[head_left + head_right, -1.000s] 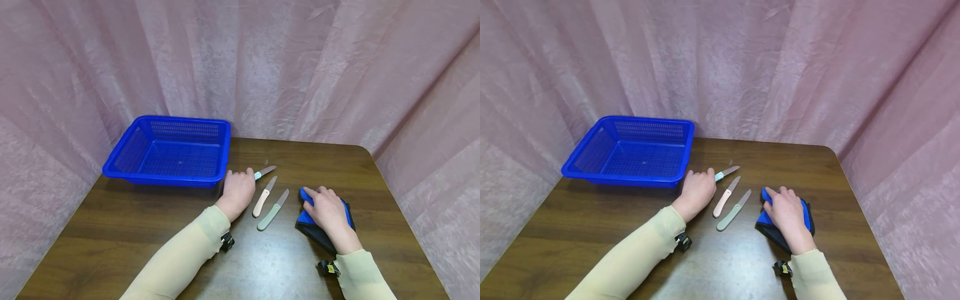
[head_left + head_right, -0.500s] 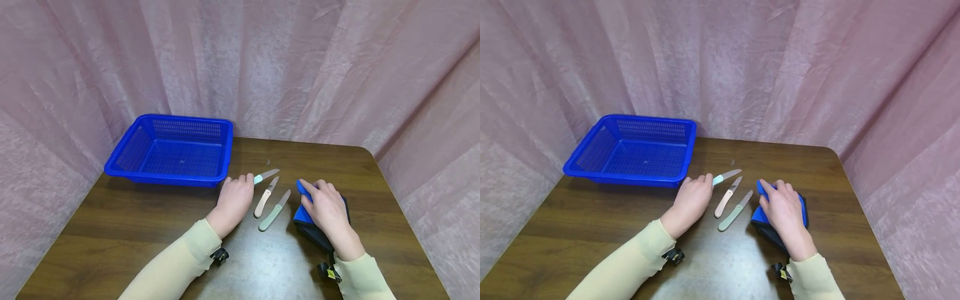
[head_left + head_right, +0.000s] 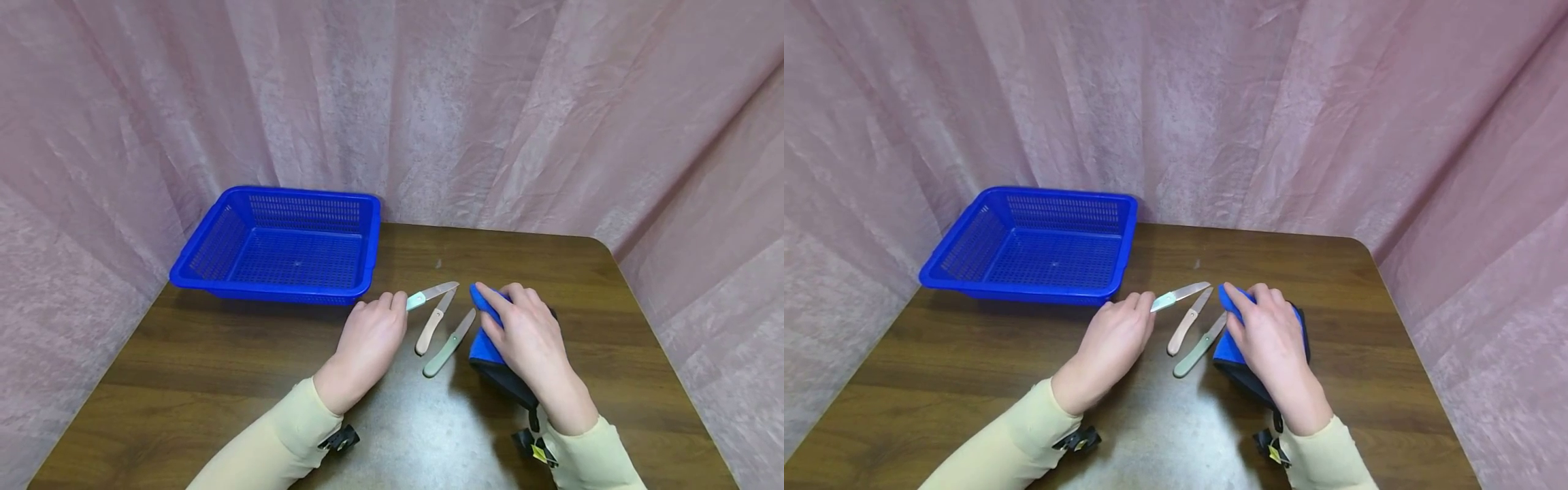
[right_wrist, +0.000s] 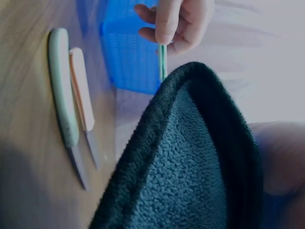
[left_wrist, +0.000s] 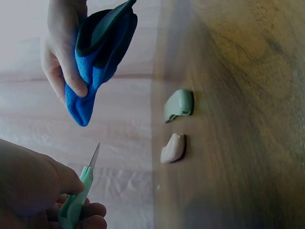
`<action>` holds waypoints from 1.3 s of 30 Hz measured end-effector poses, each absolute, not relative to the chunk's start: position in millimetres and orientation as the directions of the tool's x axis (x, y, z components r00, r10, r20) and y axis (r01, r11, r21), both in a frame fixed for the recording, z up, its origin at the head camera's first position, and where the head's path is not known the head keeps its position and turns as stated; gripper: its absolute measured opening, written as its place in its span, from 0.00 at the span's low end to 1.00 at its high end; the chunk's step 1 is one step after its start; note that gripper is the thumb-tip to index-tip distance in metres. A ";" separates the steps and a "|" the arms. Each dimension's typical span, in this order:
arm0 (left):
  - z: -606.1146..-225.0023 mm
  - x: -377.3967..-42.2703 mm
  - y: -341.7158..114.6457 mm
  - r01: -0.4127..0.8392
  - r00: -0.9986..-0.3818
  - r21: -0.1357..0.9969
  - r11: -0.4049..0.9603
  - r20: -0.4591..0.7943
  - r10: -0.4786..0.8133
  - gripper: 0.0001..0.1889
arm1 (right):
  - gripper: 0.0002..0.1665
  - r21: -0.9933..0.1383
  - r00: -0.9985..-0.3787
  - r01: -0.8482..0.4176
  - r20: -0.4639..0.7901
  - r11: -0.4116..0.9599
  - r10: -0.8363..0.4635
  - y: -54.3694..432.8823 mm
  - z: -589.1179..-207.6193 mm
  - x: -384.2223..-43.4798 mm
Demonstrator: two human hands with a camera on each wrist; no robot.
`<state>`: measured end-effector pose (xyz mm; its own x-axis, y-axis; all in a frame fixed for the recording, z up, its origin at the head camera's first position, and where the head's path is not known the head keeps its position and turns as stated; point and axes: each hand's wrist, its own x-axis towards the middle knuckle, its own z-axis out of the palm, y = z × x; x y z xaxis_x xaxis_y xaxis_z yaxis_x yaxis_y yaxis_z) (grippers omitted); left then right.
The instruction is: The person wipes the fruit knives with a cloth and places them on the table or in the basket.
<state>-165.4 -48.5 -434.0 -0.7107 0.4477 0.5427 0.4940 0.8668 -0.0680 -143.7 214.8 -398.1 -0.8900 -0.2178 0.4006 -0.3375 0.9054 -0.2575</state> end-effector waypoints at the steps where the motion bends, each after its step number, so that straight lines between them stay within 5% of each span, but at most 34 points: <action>1: -432.8 -164.6 -50.0 0.496 -0.708 -0.061 0.866 0.549 0.444 0.11 | 0.28 -0.253 -0.887 -0.345 0.402 0.904 -0.226 213.8 -396.9 -143.7; 39: -399.4 -152.5 -73.5 0.560 -0.640 0.009 0.829 0.639 0.425 0.12 | 0.22 -0.274 -0.807 -0.508 0.484 0.816 -0.340 160.2 -372.4 -151.6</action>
<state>-152.5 -73.5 -399.4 -0.6405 0.4255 0.6394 0.5597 0.8286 0.0092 -151.6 160.2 -372.4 -0.8065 -0.3398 0.4838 -0.5083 0.8164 -0.2739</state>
